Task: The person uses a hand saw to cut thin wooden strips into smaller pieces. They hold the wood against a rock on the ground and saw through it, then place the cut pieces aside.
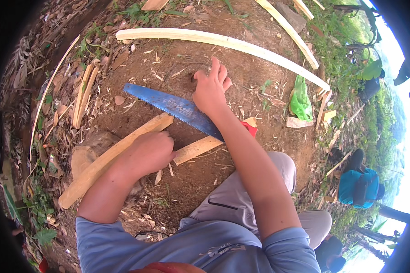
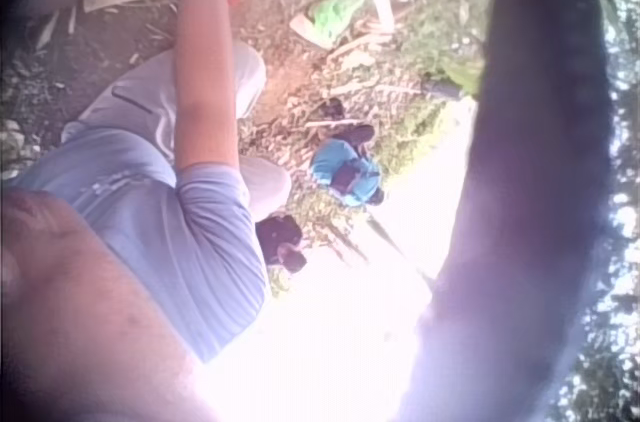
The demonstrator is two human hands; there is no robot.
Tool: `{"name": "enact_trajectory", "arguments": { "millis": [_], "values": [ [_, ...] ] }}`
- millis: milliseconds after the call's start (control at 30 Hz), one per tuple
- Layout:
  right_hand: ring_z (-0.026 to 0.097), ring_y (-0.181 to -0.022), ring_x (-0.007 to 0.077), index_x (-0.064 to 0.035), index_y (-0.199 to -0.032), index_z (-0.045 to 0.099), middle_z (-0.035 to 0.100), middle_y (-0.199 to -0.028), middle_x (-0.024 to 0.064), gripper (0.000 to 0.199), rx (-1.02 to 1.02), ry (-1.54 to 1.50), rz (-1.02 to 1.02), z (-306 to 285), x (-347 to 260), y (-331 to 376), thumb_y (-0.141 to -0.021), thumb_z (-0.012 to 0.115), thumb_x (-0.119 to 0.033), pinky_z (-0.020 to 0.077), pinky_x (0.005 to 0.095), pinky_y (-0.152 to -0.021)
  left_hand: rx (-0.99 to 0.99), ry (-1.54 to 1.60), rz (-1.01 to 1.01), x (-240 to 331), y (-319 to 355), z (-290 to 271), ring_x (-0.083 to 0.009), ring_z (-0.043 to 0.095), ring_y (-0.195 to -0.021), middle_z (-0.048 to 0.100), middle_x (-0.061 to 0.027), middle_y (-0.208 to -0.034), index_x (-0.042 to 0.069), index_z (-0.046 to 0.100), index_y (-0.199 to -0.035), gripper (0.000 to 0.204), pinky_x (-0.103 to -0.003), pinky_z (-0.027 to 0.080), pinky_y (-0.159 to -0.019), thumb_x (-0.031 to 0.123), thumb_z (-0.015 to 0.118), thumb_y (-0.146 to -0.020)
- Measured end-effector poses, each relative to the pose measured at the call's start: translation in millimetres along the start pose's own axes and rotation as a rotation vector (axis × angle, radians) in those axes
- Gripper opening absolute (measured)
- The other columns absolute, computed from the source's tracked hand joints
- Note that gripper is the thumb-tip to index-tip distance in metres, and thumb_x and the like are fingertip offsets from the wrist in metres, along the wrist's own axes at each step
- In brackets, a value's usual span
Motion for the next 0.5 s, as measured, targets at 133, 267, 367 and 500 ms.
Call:
{"name": "enact_trajectory", "arguments": {
  "millis": [133,267,367,500],
  "values": [
    [0.014,-0.163,0.0485,-0.0177,-0.121,0.076,0.019,-0.176,0.0204,0.046,-0.164,0.101,0.056,26,-2,-15,-0.081,0.072,0.005,0.02,0.0629,-0.124,-0.017,0.0,-0.014,-1,-1,1,-0.0426,0.074,-0.096,0.075,-0.0223,-0.098,-0.004,0.079,-0.093,0.032,-0.053,0.06,-0.088,0.028,0.076,-0.096],
    [0.011,-0.164,0.0491,-0.0177,-0.127,0.076,0.016,-0.177,0.0201,0.049,-0.239,0.001,0.042,19,5,-13,-0.083,0.069,0.003,0.0181,0.0631,-0.126,0.01,0.003,-0.01,-3,1,-1,-0.0427,0.074,-0.097,0.075,-0.0222,-0.099,-0.004,0.079,-0.095,0.032,-0.053,0.06,-0.088,0.028,0.077,-0.096],
    [0.011,-0.164,0.049,-0.0173,-0.128,0.076,0.016,-0.177,0.0189,0.049,-0.16,-0.002,-0.002,17,2,-2,-0.083,0.069,0.003,0.0183,0.0631,-0.127,0.014,-0.003,0.003,-1,1,-2,-0.0425,0.074,-0.098,0.074,-0.0221,-0.099,-0.004,0.079,-0.096,0.032,-0.053,0.06,-0.088,0.028,0.077,-0.096],
    [0.016,-0.162,0.0494,-0.0138,-0.125,0.077,0.019,-0.175,0.0196,0.043,-0.086,0.017,-0.077,12,-1,3,-0.085,0.071,-0.002,0.0232,0.0629,-0.126,0.025,0.0,-0.002,0,2,-3,-0.0421,0.074,-0.098,0.074,-0.0219,-0.099,-0.005,0.078,-0.095,0.032,-0.052,0.059,-0.088,0.028,0.076,-0.097]
  ]
}}
Point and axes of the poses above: each hand's wrist, its own y-axis away from the middle knuckle, its own z-axis out of the palm, x = y × z, the point moved 9 cm from there along -y, towards the middle knuckle
